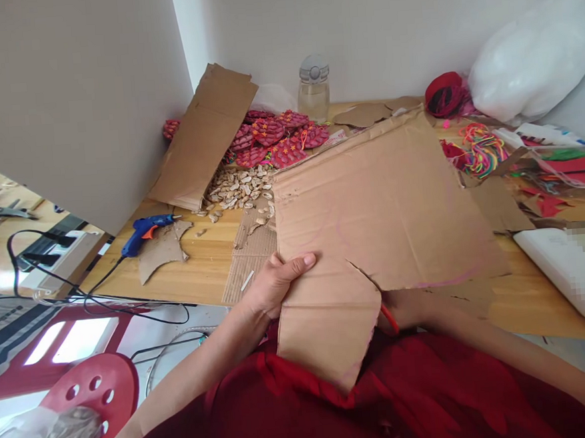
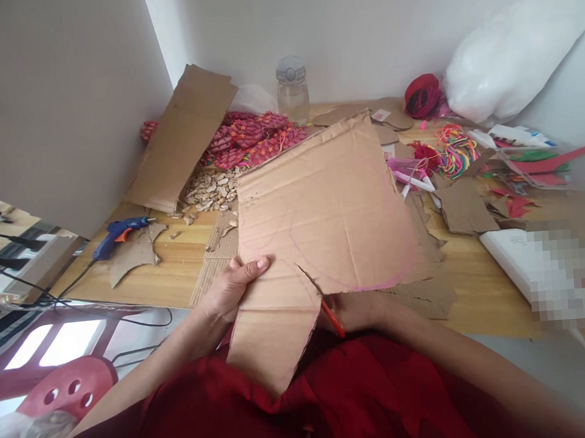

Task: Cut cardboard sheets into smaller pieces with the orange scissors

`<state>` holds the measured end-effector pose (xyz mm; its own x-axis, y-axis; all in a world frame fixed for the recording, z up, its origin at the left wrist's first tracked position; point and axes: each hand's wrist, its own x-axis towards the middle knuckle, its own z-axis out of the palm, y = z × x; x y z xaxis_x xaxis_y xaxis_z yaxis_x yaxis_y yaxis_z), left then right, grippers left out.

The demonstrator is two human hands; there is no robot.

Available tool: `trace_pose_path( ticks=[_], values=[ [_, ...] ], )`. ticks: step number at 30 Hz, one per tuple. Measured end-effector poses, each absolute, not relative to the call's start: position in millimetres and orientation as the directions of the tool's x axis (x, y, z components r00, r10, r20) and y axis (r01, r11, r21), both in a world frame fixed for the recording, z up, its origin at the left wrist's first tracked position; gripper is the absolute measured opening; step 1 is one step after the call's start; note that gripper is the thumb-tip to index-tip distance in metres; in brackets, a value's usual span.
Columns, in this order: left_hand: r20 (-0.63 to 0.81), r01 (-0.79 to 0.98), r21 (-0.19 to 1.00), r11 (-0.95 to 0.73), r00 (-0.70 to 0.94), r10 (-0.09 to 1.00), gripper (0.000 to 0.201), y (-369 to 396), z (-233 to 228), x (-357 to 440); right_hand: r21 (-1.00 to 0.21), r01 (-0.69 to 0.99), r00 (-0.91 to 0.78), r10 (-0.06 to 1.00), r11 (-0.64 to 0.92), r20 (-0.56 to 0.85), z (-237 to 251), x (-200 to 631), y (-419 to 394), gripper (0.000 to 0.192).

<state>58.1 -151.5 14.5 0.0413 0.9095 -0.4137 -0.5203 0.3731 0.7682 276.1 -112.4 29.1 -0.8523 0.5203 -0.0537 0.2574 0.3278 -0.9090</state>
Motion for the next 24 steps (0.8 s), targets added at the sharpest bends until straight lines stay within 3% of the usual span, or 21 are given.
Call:
trace_pose_path(
  ticks=[6, 11, 15, 19, 21, 24],
  values=[
    [-0.420, -0.488, 0.788, 0.376, 0.021, 0.907, 0.047, -152.5, 24.4, 52.4, -0.912, 0.255, -0.880, 0.468, 0.322, -0.081, 28.9, 275.3, -112.2, 0.042],
    [-0.401, -0.459, 0.810, 0.364, 0.019, 0.916, 0.049, -153.2, 35.7, 47.2, -0.843, 0.369, -0.832, 0.543, 0.392, -0.112, 47.3, 277.2, -115.8, 0.039],
    [-0.406, -0.416, 0.824, 0.385, 0.041, 0.913, 0.047, -152.7, 35.6, 47.5, -0.743, 0.365, -0.837, 0.548, 0.560, 0.002, 45.7, 279.9, -118.0, 0.042],
    [-0.369, -0.386, 0.850, 0.360, 0.053, 0.928, 0.046, -152.4, 38.8, 46.5, -0.513, 0.310, -0.852, 0.473, 0.800, 0.222, 40.6, 281.7, -118.6, 0.046],
    [-0.333, -0.373, 0.868, 0.328, 0.054, 0.941, 0.047, -152.8, 42.8, 46.4, -0.442, 0.297, -0.847, 0.447, 0.847, 0.287, 44.7, 279.5, -118.9, 0.048],
    [-0.306, -0.384, 0.874, 0.298, 0.042, 0.951, 0.047, -153.9, 46.7, 47.9, -0.432, 0.290, -0.833, 0.448, 0.854, 0.325, 53.1, 275.6, -120.5, 0.049]
  ],
)
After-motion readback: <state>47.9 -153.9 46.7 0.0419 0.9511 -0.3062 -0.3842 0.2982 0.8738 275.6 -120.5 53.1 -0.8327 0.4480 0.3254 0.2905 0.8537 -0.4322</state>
